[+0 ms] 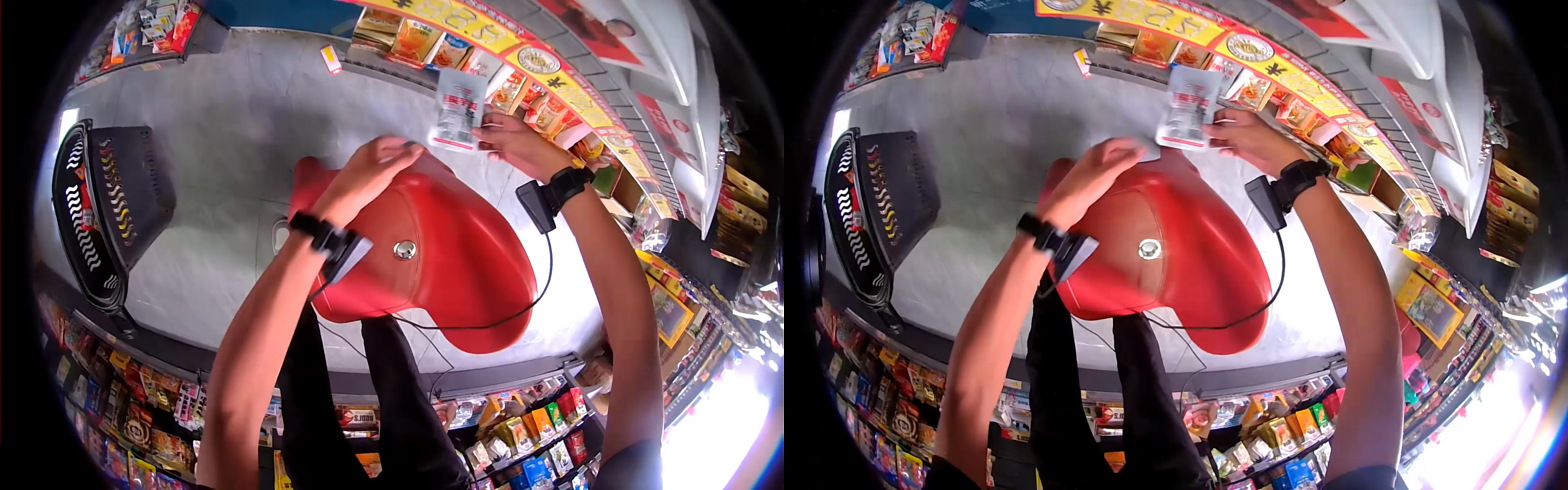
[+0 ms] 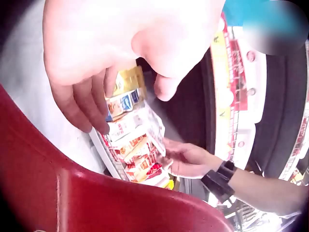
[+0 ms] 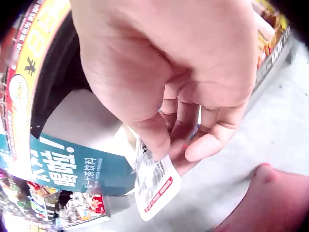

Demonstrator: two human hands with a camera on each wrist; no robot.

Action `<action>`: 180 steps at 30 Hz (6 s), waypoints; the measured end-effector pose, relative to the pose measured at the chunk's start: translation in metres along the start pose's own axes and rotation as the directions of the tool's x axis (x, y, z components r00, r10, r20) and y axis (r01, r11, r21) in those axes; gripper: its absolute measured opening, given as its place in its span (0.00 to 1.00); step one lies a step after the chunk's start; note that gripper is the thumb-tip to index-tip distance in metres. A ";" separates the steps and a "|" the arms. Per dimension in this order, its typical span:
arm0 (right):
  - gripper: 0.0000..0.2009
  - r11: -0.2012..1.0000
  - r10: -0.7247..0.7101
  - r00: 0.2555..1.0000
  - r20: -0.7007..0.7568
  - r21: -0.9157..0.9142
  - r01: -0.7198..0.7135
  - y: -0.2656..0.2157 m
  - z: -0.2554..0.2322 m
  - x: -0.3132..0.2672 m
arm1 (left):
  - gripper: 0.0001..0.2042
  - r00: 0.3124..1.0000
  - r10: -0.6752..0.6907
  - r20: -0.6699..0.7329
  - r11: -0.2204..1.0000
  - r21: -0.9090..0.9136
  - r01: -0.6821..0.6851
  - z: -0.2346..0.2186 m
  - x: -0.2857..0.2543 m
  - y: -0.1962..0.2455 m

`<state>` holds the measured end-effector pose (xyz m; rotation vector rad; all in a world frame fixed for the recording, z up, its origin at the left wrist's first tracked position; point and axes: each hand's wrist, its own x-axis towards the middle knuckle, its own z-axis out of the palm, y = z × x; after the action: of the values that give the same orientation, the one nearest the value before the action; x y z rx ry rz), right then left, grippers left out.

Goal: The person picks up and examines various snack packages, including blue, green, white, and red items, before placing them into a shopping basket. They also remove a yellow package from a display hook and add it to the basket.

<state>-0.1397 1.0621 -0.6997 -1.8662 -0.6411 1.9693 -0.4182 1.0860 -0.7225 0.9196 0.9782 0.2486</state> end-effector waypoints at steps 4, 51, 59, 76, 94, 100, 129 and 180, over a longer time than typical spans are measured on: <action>0.14 0.998 -0.030 0.997 -0.072 0.049 0.034 0.023 -0.008 0.024 | 0.09 0.992 0.104 0.077 0.985 0.131 -0.113 0.037 0.074 -0.015; 0.11 0.754 0.469 0.868 0.164 -0.586 -0.296 0.015 0.452 -0.293 | 0.09 0.651 -0.547 -0.527 0.833 -0.421 0.359 -0.096 -0.701 -0.308; 0.10 0.704 0.367 0.825 0.429 -0.708 0.055 -0.054 0.637 -0.226 | 0.10 0.479 -0.486 -0.731 0.838 -0.545 0.018 -0.260 -0.655 -0.163; 0.09 0.582 -0.128 0.873 0.470 -0.677 0.450 -0.246 0.728 0.093 | 0.10 0.559 -0.214 -0.801 0.925 -0.350 -0.147 -0.511 -0.517 0.020; 0.13 -0.832 -0.133 0.618 0.775 -0.426 0.356 -0.272 0.788 0.331 | 0.12 0.753 -0.174 -0.635 0.954 -0.297 -0.030 -0.613 -0.278 -0.079; 0.12 -0.533 0.189 0.848 0.495 -0.673 0.512 -0.298 0.785 0.336 | 0.23 0.809 -0.400 -0.429 0.622 -0.776 -0.104 -0.615 -0.214 -0.074; 0.18 0.434 -0.138 0.760 0.635 -0.651 0.623 -0.325 0.804 0.105 | 0.35 0.741 -0.237 -0.628 0.859 -0.492 -0.142 -0.584 -0.409 -0.004; 0.11 0.144 0.578 0.090 0.811 -0.210 0.967 -0.081 1.042 -0.165 | 0.19 -0.103 -0.375 -0.921 0.876 -0.315 -0.364 -0.322 -0.699 -0.167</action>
<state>-1.1709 0.9538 -0.4874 0.4444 -3.1107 2.0840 -1.1048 0.7691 -0.5017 -0.0434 2.2574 1.3491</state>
